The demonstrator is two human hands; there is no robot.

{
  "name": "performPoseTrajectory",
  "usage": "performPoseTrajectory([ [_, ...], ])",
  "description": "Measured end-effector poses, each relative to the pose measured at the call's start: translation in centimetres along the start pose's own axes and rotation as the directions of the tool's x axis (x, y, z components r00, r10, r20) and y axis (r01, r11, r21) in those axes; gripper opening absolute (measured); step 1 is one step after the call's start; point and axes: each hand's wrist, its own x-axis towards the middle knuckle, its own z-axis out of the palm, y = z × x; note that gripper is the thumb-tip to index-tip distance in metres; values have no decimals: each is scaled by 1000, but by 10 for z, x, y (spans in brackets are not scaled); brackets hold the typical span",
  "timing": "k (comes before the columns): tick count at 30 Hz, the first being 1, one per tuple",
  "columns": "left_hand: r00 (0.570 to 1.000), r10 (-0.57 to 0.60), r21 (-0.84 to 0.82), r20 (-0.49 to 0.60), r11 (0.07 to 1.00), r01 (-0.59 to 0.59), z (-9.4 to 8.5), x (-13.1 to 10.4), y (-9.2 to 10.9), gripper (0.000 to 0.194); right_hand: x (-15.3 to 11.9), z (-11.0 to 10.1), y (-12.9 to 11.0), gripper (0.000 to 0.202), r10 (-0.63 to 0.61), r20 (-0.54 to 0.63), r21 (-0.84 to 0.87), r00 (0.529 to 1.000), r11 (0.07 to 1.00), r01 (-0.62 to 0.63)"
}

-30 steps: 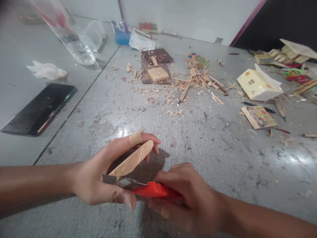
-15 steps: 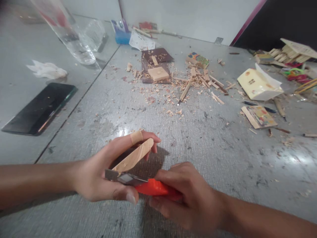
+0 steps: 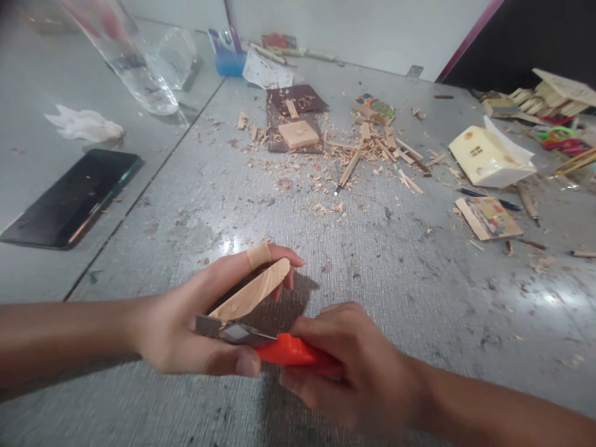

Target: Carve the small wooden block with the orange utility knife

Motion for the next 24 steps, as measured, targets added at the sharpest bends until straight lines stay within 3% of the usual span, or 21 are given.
performPoseTrajectory([
  [6, 1000, -5, -9, 20, 1000, 5, -3, 1, -1, 83, 0, 0, 1, 14, -41, -21, -8, 999, 999, 41],
  [18, 997, -51, -90, 53, 994, 56, -1, 3, 4, 80, 1, -1, -2, 22, 27, 6, -30, 1000, 999, -27],
  [24, 997, -49, -25, 67, 998, 51, -4, 2, 5, 79, 1, -3, -4, 24, 45, 18, -20, 999, 999, -45],
])
